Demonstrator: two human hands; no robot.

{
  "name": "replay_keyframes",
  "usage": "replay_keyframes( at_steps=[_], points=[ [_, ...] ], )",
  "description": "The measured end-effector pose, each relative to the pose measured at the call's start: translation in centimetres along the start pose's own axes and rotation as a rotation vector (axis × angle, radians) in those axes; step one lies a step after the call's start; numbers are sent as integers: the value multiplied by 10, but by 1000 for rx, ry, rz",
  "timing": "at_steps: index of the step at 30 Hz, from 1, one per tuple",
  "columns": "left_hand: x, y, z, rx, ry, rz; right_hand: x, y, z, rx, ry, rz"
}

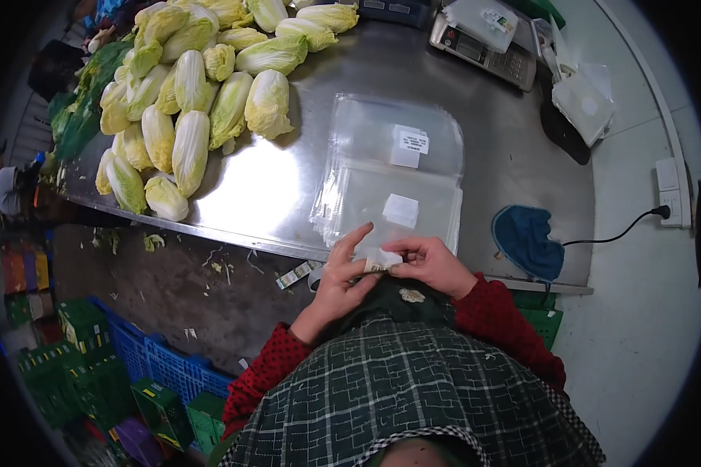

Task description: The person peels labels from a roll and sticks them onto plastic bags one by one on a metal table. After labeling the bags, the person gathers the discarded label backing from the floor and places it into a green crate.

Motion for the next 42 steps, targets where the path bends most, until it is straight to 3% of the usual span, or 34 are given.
replay_keyframes(
  at_steps=[4, 7, 10, 12, 14, 16, 18, 24, 26, 28, 30, 31, 33, 34, 36, 39, 41, 42],
  points=[
    [-1, -1, -3, -73, -23, -4, -2, -4, -1, 52, 14, -121],
    [5, -1, -5, -40, 17, -52, -8, -10, -2, 81, 52, 31],
    [10, -7, -6, 59, -51, -49, -8, -15, 1, 238, 33, -150],
    [7, -3, -4, 21, -42, -51, -11, -25, -1, 511, 0, -457],
    [4, 1, -3, -23, -32, -54, -13, -24, 0, 562, -4, -523],
    [2, -1, -5, 148, -64, -80, -16, -23, 1, 616, -11, -588],
    [2, -3, -8, 129, -44, -13, -17, -19, -2, 688, 47, -697],
    [-9, -10, -18, 173, 98, 47, -13, -6, -1, 741, 111, -600],
    [-10, -17, -24, 334, 130, 13, -10, -9, 0, 752, 89, -628],
    [-10, -12, -19, 374, 86, -3, -10, -16, 0, 345, 31, -499],
    [-13, -2, -10, 106, 142, -102, -5, -19, 6, 350, -16, -528],
    [-12, -4, -11, 112, 144, -98, -3, -19, 7, 363, -54, -556],
    [-12, -12, -11, 193, -22, -93, -3, -16, 7, 414, -65, -579],
    [-13, -12, -12, 193, -21, -92, -3, -15, 6, 463, -72, -603],
    [-16, -15, -18, 470, -25, -133, -4, -14, 5, 439, -45, -586],
    [-21, -27, -22, 549, 72, -192, -5, -18, 2, 353, -2, -541],
    [-16, -29, -23, 599, 5, -94, -1, -19, 4, 292, 14, -513],
    [-15, -28, -23, 651, -58, 8, 5, -23, 10, 480, 55, -641]
  ],
)
Point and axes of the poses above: each hand's wrist, its own z-axis towards the middle knuckle, its own x-axis out of the back of the hand, y = z × x, the point moved 2 cm from there along z, towards the middle knuckle, and after that the axes turned 14 degrees about y, right-handed, at the moved point
